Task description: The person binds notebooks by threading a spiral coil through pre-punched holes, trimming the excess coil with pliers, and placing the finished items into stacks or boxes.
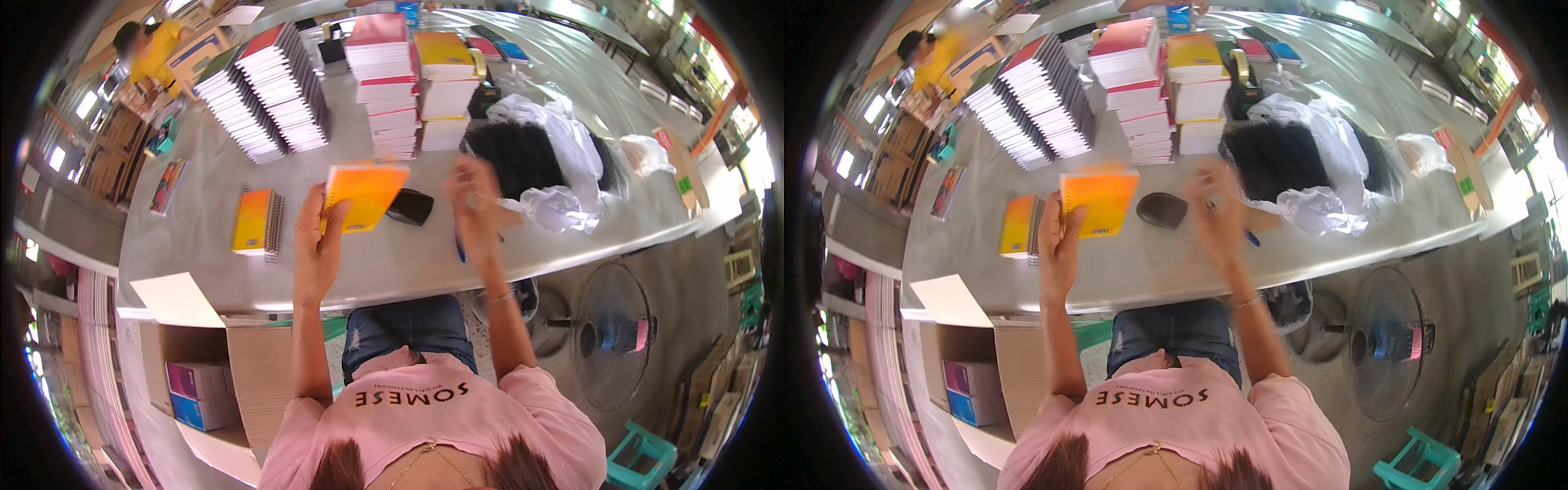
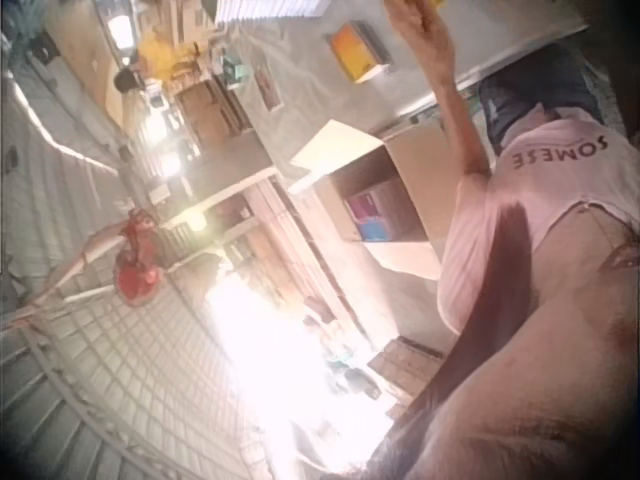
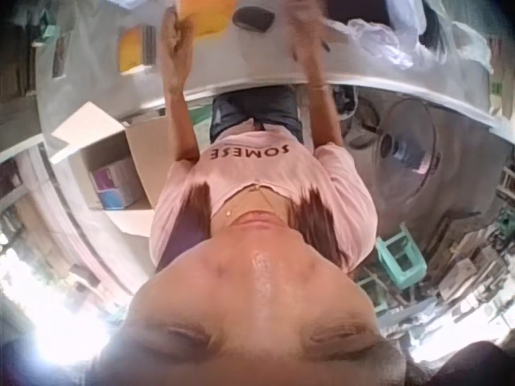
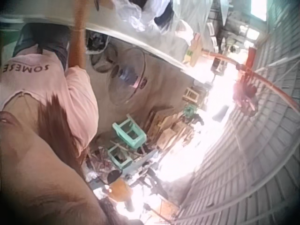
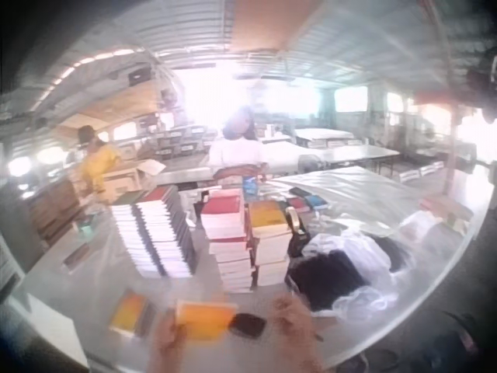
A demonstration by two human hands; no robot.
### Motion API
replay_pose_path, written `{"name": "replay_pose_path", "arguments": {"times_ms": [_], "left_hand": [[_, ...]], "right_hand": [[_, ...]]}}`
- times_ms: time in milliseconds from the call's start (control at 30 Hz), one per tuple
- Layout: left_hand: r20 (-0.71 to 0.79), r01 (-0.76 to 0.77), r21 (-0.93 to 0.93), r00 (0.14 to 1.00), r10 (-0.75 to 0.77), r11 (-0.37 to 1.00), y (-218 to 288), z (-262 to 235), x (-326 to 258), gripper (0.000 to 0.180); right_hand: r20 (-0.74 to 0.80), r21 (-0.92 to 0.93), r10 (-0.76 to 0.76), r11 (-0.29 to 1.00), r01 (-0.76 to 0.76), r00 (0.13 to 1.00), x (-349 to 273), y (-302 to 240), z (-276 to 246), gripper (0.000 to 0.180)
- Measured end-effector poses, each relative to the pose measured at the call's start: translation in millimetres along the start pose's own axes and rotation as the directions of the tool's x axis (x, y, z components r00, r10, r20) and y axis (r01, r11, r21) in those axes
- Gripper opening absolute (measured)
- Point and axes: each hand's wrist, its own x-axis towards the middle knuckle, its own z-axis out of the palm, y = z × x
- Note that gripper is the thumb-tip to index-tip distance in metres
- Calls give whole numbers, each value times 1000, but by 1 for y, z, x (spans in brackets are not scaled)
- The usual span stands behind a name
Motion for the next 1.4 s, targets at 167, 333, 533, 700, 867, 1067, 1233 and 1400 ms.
{"name": "replay_pose_path", "arguments": {"times_ms": [167,333,533,700,867,1067,1233,1400], "left_hand": [[264,-227,516,960,99,826,5,-23,-8,22],[313,-204,691,949,-33,693,-24,-22,-35,18],[243,-195,758,970,9,622,-48,-8,-60,17],[125,-115,704,992,37,700,-40,7,-65,31],[13,-83,676,995,100,732,-60,14,-70,46],[-77,-42,674,989,127,737,-73,17,-74,46],[-111,-47,628,982,150,776,-68,27,-66,44],[-133,-22,644,981,140,765,-65,20,-70,38]], "right_hand": [[-349,-861,-117,431,-269,930,64,91,-124,29],[-168,-873,34,459,-165,985,75,167,-190,17],[-145,-898,-5,420,-130,989,74,163,-189,17],[-305,-778,43,564,-275,951,73,126,-187,20],[-375,-505,-3,839,-202,927,71,97,-177,19],[-334,-773,-62,589,-236,940,82,122,-168,27],[-441,-767,-133,569,-295,888,72,152,-199,26],[-438,-432,-97,895,-115,894,76,122,-180,26]]}}
